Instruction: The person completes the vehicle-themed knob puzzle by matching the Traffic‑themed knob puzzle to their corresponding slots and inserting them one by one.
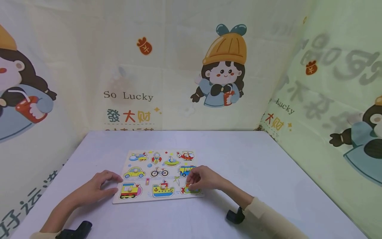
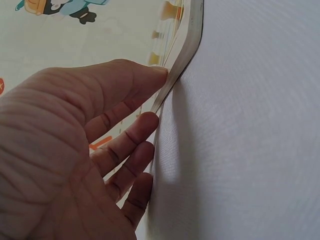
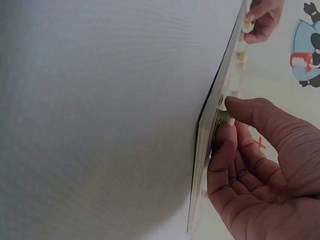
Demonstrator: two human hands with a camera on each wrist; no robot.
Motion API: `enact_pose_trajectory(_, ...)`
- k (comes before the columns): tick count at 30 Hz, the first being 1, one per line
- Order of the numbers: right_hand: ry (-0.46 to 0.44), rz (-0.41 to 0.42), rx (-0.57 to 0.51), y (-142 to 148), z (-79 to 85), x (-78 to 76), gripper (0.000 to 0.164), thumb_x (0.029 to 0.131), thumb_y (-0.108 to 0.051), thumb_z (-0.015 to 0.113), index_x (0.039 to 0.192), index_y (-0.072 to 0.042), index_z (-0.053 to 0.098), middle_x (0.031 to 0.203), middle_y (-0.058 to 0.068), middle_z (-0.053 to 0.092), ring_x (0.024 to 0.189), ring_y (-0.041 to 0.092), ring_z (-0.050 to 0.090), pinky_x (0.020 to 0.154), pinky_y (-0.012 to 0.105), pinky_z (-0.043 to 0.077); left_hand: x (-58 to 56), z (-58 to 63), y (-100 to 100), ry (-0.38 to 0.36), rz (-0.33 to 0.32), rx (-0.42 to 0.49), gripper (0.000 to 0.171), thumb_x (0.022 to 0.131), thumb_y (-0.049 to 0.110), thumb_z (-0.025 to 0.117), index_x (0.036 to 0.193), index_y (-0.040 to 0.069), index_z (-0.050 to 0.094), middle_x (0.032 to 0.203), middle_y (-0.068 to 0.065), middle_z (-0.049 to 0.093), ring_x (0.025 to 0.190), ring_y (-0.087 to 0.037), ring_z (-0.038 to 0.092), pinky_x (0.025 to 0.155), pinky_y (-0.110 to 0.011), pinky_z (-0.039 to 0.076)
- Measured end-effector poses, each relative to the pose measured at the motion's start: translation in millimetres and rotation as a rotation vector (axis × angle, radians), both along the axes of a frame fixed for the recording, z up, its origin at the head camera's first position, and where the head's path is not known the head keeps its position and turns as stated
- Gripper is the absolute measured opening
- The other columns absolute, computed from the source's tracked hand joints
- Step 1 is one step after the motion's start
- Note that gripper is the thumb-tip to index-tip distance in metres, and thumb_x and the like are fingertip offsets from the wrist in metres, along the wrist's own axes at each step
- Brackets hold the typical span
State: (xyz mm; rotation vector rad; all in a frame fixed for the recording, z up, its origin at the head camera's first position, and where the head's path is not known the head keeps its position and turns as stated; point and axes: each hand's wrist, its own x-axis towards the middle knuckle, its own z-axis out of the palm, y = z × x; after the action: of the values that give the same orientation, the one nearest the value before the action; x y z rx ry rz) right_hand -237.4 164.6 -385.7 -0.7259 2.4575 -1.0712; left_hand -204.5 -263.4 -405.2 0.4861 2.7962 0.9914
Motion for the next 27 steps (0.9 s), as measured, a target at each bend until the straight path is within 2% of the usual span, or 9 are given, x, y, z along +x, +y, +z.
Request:
enact_pose_trajectory(6,0.014,-0.019,-0.023,1,0.0,2.5,0.015,0.086,-0.012,0.082,0.095,-0.009,0.070,0.084,-0.005,0.065,0.077,0.009,0.060,0.072,0.019,0.051,0.3,-0.4,0,0.000,-0.003,0.004,0.034,0.088,0.021,0.079,0.118,0.011,0.066,0.128,-0.013,0.061,0.125,-0.041,0.049,0.104,-0.072,0.037)
enact_pose_trajectory(9,0.015,-0.088,-0.064,6,0.1,6.9,0.014,0.090,-0.020,0.080,0.097,-0.012,0.071,0.087,-0.003,0.067,0.080,0.012,0.061,0.073,0.021,0.051,0.8,-2.2,0,-0.008,-0.010,0.013,0.033,0.088,0.021,0.079,0.117,0.011,0.066,0.128,-0.012,0.061,0.125,-0.041,0.049,0.104,-0.072,0.037)
enact_pose_trajectory(11,-0.013,-0.166,-0.125,12,1.2,10.5,0.017,0.092,-0.025,0.078,0.100,-0.011,0.071,0.091,0.001,0.069,0.083,0.016,0.063,0.075,0.024,0.053,0.8,-2.9,0,-0.005,-0.012,0.016,0.033,0.088,0.021,0.079,0.117,0.012,0.066,0.127,-0.011,0.061,0.124,-0.040,0.049,0.104,-0.071,0.038)
enact_pose_trajectory(13,-0.073,-0.270,-0.230,20,4.8,15.2,0.024,0.095,-0.029,0.075,0.106,-0.008,0.070,0.095,0.005,0.070,0.087,0.018,0.063,0.079,0.027,0.053,0.1,-3.8,0,0.005,-0.018,0.015,0.033,0.088,0.021,0.079,0.117,0.012,0.066,0.127,-0.011,0.061,0.124,-0.039,0.050,0.104,-0.070,0.038)
enact_pose_trajectory(16,-0.229,-0.435,-0.482,33,10.6,21.7,0.033,0.099,-0.028,0.070,0.116,0.000,0.065,0.102,0.007,0.069,0.092,0.018,0.063,0.085,0.027,0.055,-0.3,-6.0,1,0.014,-0.024,0.016,0.032,0.088,0.021,0.079,0.116,0.013,0.067,0.126,-0.010,0.061,0.124,-0.039,0.050,0.104,-0.070,0.039)
enact_pose_trajectory(19,-0.370,-0.552,-0.755,47,16.9,27.2,0.024,0.103,-0.023,0.063,0.112,0.000,0.065,0.099,0.004,0.067,0.089,0.013,0.061,0.084,0.022,0.054,0.3,-9.5,1,0.018,-0.025,0.023,0.031,0.088,0.021,0.079,0.116,0.013,0.067,0.126,-0.011,0.062,0.123,-0.040,0.050,0.103,-0.070,0.039)
enact_pose_trajectory(21,-0.440,-0.596,-0.900,55,20.5,30.6,0.016,0.105,-0.019,0.059,0.105,-0.005,0.067,0.093,0.000,0.066,0.083,0.010,0.060,0.078,0.018,0.052,1.5,-11.7,0,0.022,-0.020,0.031,0.031,0.088,0.020,0.079,0.115,0.013,0.068,0.126,-0.010,0.062,0.124,-0.040,0.050,0.103,-0.070,0.039)
enact_pose_trajectory(24,-0.470,-0.626,-1.022,65,24.2,35.6,0.018,0.107,-0.017,0.055,0.096,-0.010,0.067,0.088,-0.002,0.066,0.079,0.008,0.059,0.073,0.016,0.050,2.2,-13.7,0,0.033,-0.023,0.035,0.031,0.087,0.020,0.079,0.115,0.013,0.067,0.126,-0.010,0.062,0.123,-0.040,0.050,0.103,-0.070,0.039)
enact_pose_trajectory(27,-0.421,-0.633,-1.006,73,26.2,38.2,0.018,0.107,-0.019,0.055,0.099,-0.009,0.067,0.091,-0.001,0.066,0.082,0.009,0.060,0.076,0.017,0.051,1.4,-15.1,-1,0.038,-0.022,0.028,0.031,0.087,0.021,0.080,0.115,0.014,0.068,0.126,-0.010,0.062,0.123,-0.040,0.050,0.103,-0.069,0.040)
